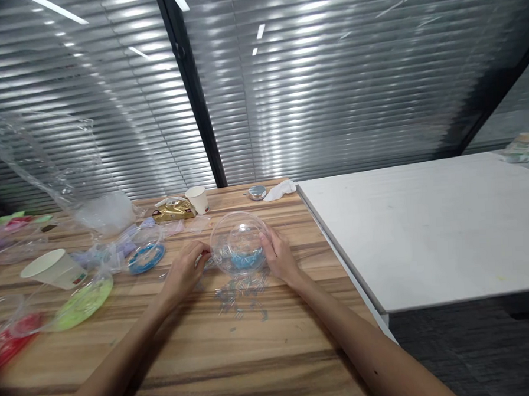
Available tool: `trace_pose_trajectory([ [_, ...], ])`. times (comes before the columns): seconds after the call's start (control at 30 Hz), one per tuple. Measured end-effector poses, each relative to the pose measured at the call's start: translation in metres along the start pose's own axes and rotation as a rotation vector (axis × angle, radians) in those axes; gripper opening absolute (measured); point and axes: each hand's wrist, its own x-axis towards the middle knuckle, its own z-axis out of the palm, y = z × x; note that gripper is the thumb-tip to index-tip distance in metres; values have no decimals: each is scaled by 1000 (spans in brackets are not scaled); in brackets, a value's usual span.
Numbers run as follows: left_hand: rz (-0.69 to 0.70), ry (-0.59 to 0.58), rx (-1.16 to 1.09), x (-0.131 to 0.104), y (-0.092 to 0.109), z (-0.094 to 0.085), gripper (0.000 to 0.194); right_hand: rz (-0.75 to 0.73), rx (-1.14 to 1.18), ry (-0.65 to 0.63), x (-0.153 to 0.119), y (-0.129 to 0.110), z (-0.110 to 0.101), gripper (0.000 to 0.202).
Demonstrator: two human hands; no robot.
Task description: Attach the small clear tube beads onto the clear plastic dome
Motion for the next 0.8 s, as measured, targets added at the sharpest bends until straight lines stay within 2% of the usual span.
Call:
trace_pose_trajectory([
  [0.6,-28,-92,55,-1,1,3,15,-24,16,-11,1,2,1,44],
  [0.8,-24,-171,43,0,3,5,15,-9,15,-21,1,1,0,45],
])
